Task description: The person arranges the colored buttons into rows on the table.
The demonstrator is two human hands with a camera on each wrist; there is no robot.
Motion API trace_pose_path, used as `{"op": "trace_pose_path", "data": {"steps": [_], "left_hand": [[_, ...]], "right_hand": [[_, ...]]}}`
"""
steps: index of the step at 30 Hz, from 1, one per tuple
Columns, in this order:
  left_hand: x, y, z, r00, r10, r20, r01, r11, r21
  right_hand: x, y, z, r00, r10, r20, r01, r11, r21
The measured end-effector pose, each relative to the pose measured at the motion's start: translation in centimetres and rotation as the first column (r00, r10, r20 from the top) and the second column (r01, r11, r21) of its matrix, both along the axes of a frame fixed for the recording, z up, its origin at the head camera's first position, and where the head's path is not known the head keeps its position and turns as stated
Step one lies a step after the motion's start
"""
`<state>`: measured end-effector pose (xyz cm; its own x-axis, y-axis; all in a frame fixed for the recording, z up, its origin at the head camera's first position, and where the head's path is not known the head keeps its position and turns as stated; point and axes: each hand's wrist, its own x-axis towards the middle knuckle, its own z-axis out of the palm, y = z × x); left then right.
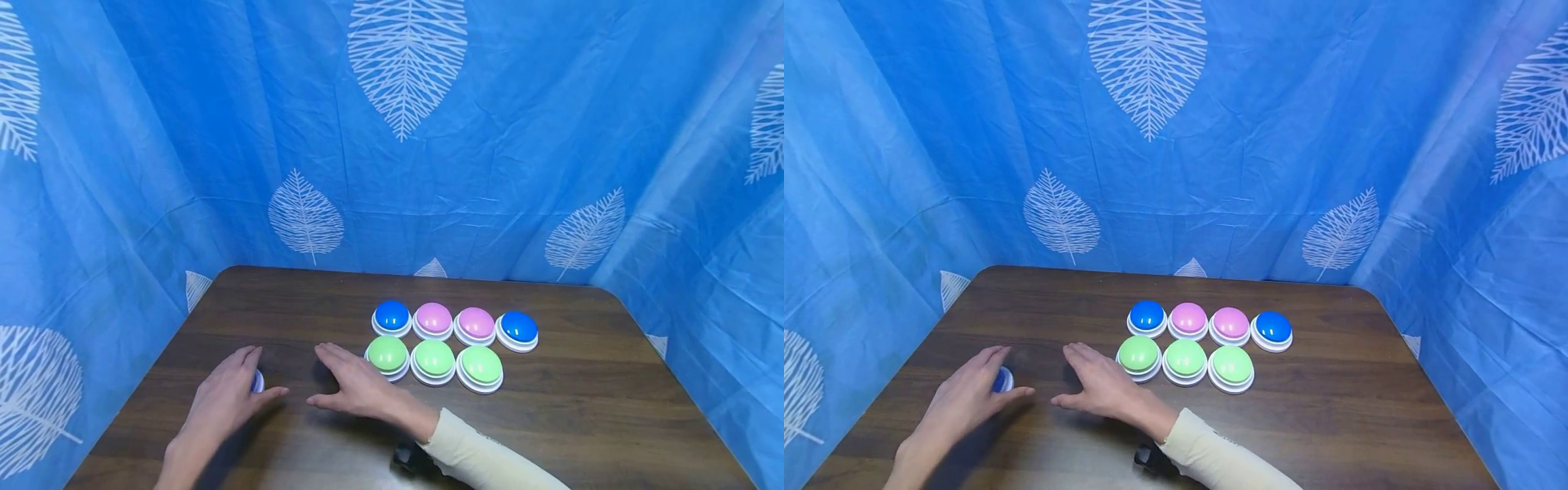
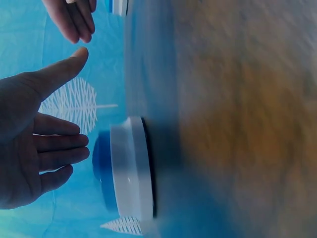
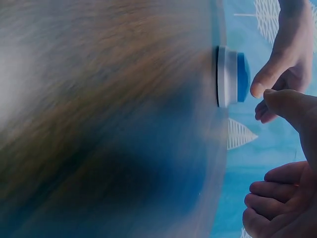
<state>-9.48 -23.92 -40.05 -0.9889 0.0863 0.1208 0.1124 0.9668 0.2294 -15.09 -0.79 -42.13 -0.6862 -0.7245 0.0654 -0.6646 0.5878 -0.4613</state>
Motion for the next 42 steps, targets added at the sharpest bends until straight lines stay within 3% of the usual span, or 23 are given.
{"op": "trace_pose_path", "data": {"steps": [7,14,20,33,42], "left_hand": [[0.6,-1.7,0.0,0.99,0.077,0.117,-0.082,0.996,0.037],[1.3,-2.9,-0.3,0.985,0.105,0.136,-0.111,0.993,0.036],[1.9,-3.9,-0.5,0.986,0.12,0.114,-0.126,0.991,0.043],[1.9,-5.4,-0.9,0.967,0.134,0.216,-0.157,0.983,0.096],[1.9,-6.2,-1.1,0.963,0.131,0.236,-0.161,0.98,0.116]], "right_hand": [[0.4,-1.7,-0.1,0.999,0.016,0.049,-0.016,1.0,0.017],[0.9,-3.2,-0.7,0.999,0.019,0.038,-0.02,0.999,0.047],[1.0,-4.6,-0.8,0.999,0.031,-0.029,-0.029,0.997,0.067],[1.1,-7.1,-1.0,0.999,0.018,-0.046,-0.013,0.995,0.095],[0.8,-7.9,-1.8,0.998,0.015,-0.063,-0.008,0.995,0.102]]}}
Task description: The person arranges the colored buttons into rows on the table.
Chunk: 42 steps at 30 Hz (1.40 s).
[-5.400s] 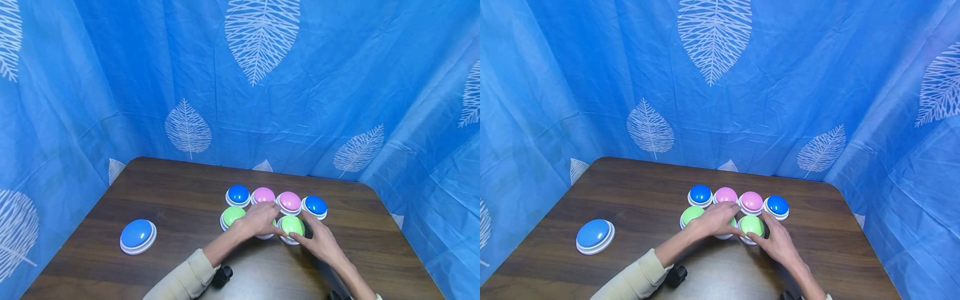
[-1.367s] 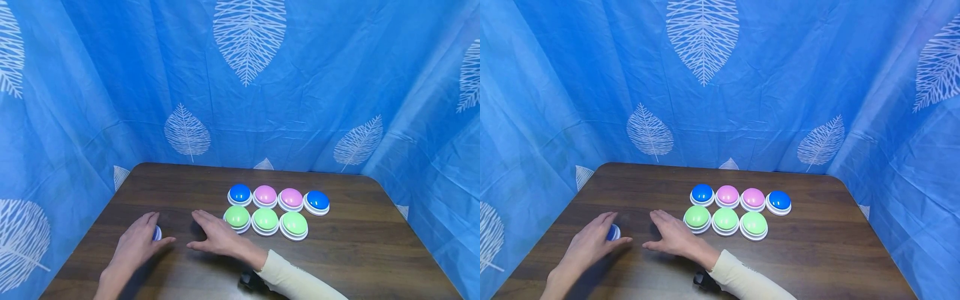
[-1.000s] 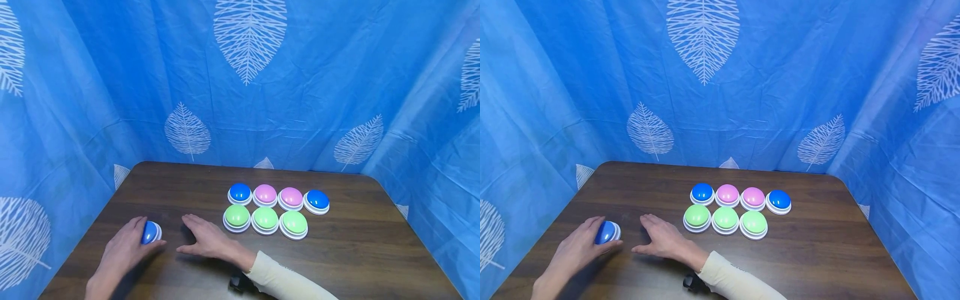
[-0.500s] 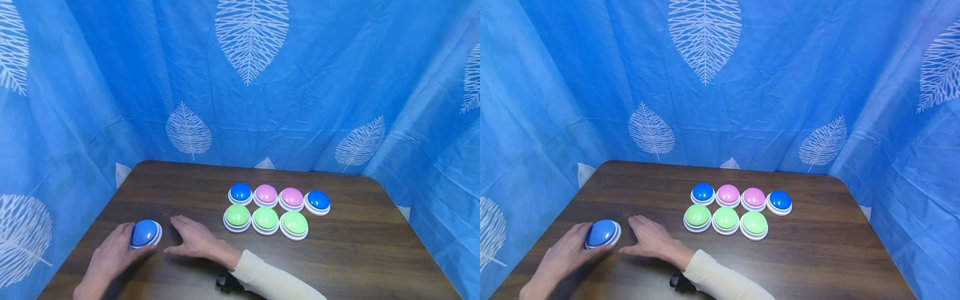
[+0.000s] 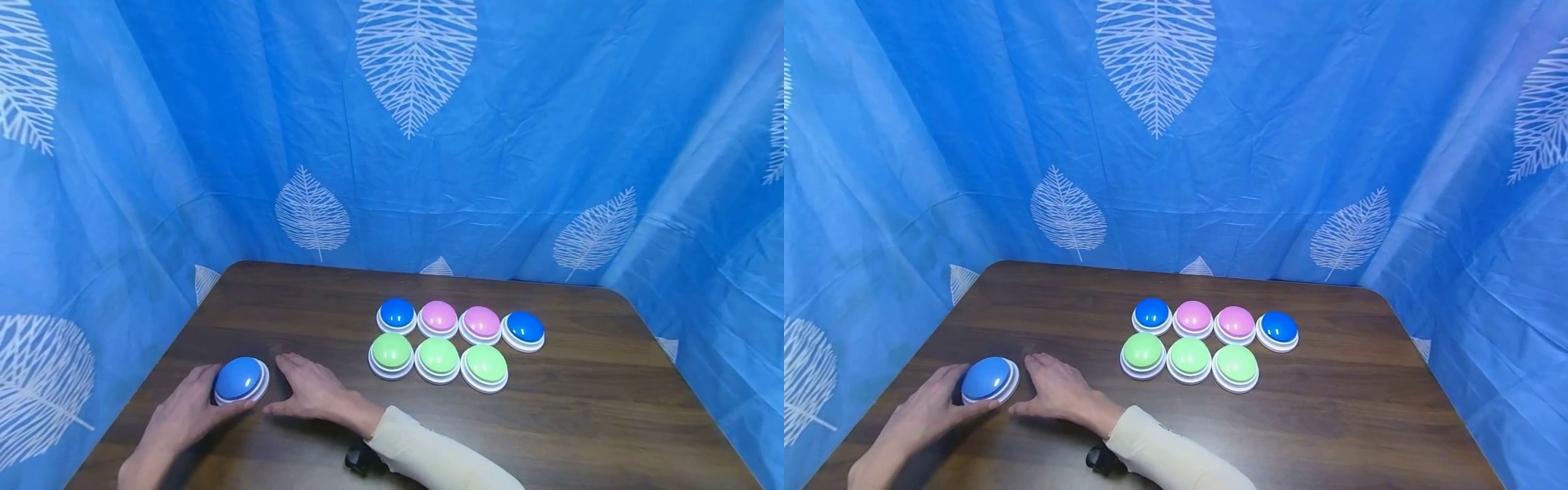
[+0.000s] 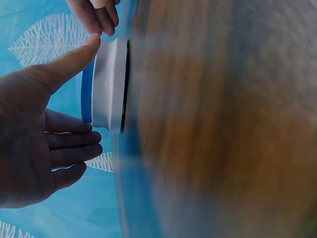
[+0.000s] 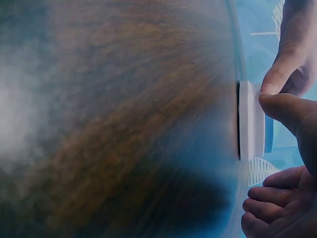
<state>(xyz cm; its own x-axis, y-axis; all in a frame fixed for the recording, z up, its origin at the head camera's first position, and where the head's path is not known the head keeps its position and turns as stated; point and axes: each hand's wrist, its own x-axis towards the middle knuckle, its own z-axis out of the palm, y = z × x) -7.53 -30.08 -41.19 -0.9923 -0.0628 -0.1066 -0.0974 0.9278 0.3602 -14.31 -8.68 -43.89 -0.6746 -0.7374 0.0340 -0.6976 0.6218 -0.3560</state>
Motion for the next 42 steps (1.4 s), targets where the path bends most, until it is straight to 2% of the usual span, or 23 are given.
{"op": "trace_pose_path", "data": {"steps": [7,15,21,42], "left_hand": [[-0.1,-0.6,-0.3,1.0,-0.001,0.018,0.001,1.0,-0.001],[-0.4,-0.7,-1.0,0.999,-0.043,0.007,0.043,0.998,0.042],[-0.5,-0.8,-1.0,0.999,-0.052,0.016,0.051,0.998,0.047],[-0.3,-0.8,-1.0,0.998,-0.043,0.038,0.041,0.998,0.037]], "right_hand": [[-0.2,-0.7,-0.2,1.0,0.0,-0.011,0.0,1.0,-0.014],[-0.3,-1.2,-0.3,0.999,-0.003,0.039,0.004,0.999,-0.031],[-0.3,-1.6,-0.4,0.997,-0.01,0.071,0.013,0.999,-0.051],[-0.4,-2.8,-1.2,0.998,0.017,0.055,-0.011,0.994,-0.11]]}}
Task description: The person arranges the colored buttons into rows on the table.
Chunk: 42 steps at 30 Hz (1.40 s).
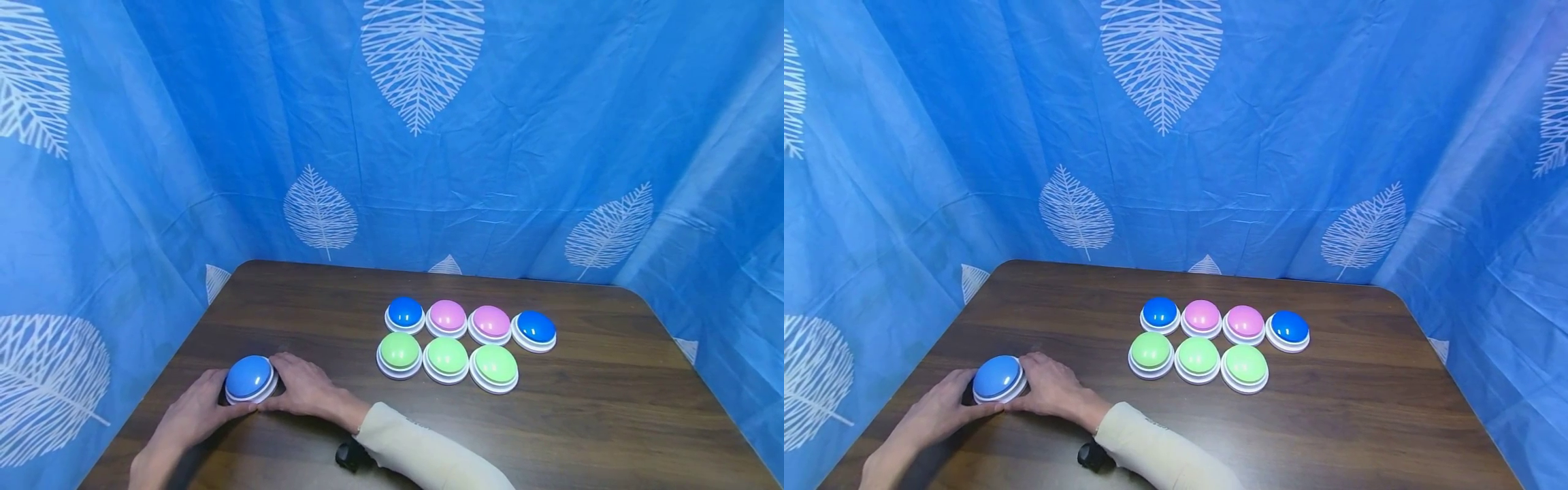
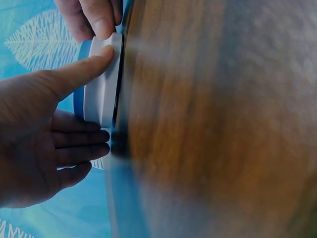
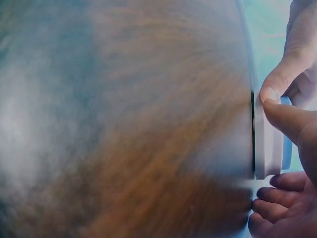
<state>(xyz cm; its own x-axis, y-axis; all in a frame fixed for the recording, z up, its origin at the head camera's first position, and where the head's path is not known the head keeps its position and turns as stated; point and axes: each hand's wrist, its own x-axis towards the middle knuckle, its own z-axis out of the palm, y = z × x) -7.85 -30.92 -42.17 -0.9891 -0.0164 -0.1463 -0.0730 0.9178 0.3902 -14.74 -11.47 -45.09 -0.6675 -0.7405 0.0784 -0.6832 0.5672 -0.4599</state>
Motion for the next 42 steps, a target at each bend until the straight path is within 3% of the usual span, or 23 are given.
{"op": "trace_pose_path", "data": {"steps": [14,21,30,42], "left_hand": [[0.0,0.3,0.3,0.999,0.031,0.042,-0.032,0.999,0.03],[0.1,0.4,0.3,1.0,-0.002,-0.023,0.003,0.999,0.048],[0.4,1.2,0.8,0.997,-0.013,-0.071,0.019,0.997,0.081],[0.6,2.8,2.7,0.996,-0.001,-0.089,0.004,0.999,0.036]], "right_hand": [[0.3,0.0,0.1,0.999,-0.036,-0.016,0.035,0.999,-0.012],[0.4,0.1,0.3,0.999,-0.051,0.008,0.051,0.999,0.0],[0.2,1.3,0.7,0.997,-0.056,0.055,0.059,0.997,-0.052],[0.3,3.0,2.1,0.99,-0.055,0.133,0.076,0.985,-0.156]]}}
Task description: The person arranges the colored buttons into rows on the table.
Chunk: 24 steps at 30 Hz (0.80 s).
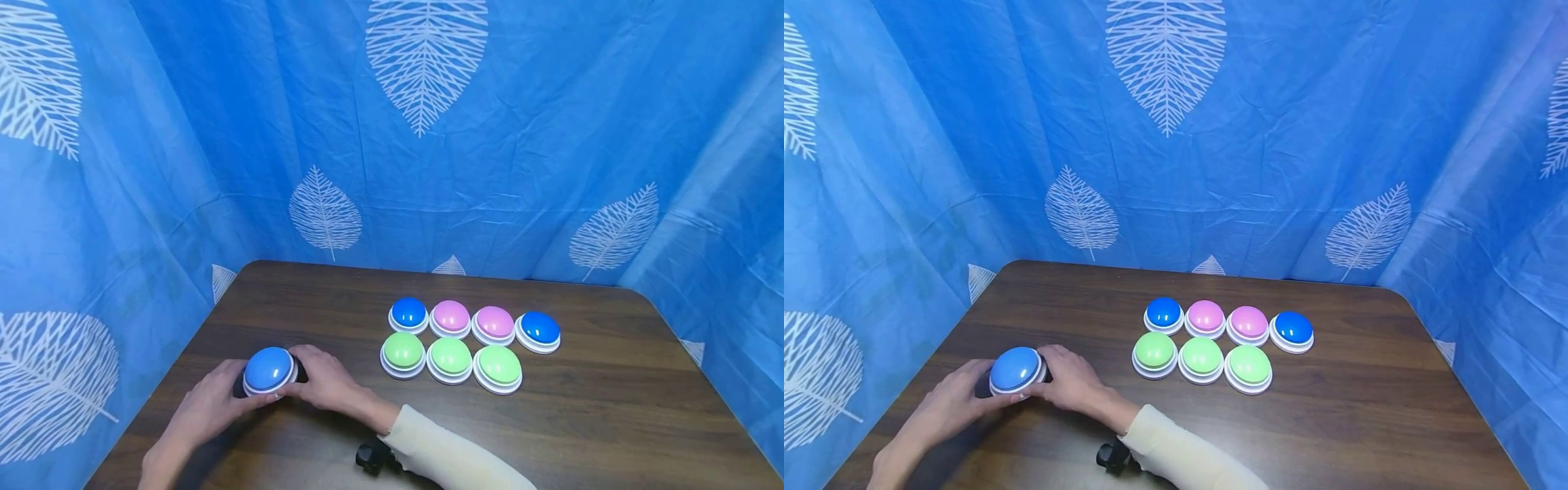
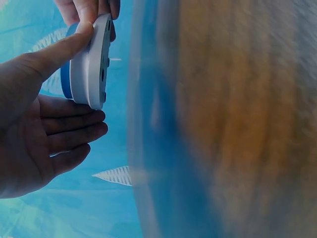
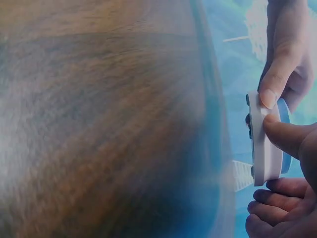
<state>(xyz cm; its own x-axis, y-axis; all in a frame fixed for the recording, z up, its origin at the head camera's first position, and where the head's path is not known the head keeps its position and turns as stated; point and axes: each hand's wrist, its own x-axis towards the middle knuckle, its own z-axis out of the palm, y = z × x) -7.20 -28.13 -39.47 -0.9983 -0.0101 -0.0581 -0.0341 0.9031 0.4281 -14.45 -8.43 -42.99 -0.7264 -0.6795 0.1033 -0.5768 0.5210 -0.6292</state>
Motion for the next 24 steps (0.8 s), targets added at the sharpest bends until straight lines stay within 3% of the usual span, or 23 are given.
{"op": "trace_pose_path", "data": {"steps": [14,24], "left_hand": [[-0.2,1.7,1.8,0.998,-0.008,-0.055,0.01,0.999,0.032],[-0.3,3.5,2.7,0.981,-0.028,-0.193,0.041,0.997,0.062]], "right_hand": [[-0.1,2.7,2.2,0.998,0.002,0.065,0.006,0.993,-0.121],[-0.1,5.2,3.4,0.994,-0.007,0.106,0.029,0.977,-0.213]]}}
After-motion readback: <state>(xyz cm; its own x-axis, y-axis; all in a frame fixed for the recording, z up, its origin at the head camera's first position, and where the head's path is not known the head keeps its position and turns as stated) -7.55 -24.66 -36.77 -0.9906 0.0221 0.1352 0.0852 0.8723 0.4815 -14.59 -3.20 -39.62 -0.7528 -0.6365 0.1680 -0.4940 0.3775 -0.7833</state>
